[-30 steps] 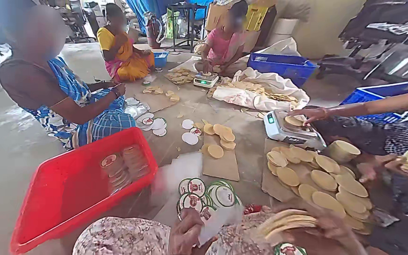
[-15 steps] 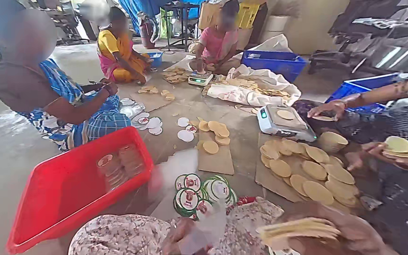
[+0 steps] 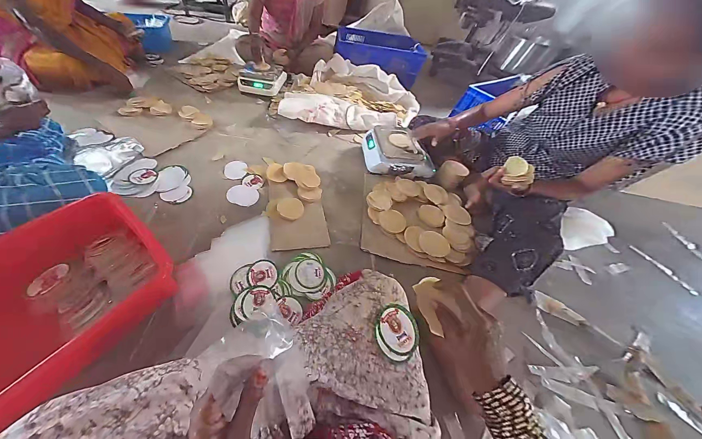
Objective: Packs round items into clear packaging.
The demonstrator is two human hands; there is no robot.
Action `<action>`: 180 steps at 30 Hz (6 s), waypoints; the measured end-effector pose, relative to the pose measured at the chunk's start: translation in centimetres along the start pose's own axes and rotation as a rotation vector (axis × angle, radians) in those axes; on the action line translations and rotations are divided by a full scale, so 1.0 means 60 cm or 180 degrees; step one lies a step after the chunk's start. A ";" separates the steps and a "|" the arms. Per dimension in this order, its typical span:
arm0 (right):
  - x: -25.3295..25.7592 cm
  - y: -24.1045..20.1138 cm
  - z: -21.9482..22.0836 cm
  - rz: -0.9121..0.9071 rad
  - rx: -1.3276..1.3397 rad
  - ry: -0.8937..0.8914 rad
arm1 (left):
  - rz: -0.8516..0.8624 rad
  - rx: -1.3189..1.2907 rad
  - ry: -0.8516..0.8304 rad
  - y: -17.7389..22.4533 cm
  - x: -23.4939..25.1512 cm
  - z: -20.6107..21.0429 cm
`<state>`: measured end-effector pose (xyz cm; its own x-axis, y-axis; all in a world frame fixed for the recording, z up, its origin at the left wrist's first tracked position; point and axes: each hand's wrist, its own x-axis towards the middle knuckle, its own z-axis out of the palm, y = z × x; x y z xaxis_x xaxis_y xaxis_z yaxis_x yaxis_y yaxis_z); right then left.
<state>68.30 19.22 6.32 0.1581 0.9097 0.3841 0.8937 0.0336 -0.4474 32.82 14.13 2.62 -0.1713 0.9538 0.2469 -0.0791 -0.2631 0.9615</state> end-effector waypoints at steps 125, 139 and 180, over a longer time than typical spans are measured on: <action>-0.005 -0.189 0.132 0.1193 0.4046 -0.1083 | -0.0120 0.1181 -0.0147 -0.002 0.079 -0.021; -0.029 -0.187 0.154 0.1253 0.4647 -0.1311 | 0.0517 0.0961 0.0092 0.023 0.076 0.020; -0.071 -0.138 0.175 0.2216 0.4184 -0.1984 | 0.0284 0.1997 -0.1163 -0.022 0.007 0.026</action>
<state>55.84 19.41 -0.12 -0.1211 0.9066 -0.4043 -0.2875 -0.4219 -0.8598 34.38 15.12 1.63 0.1963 0.9490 0.2466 0.5163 -0.3138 0.7968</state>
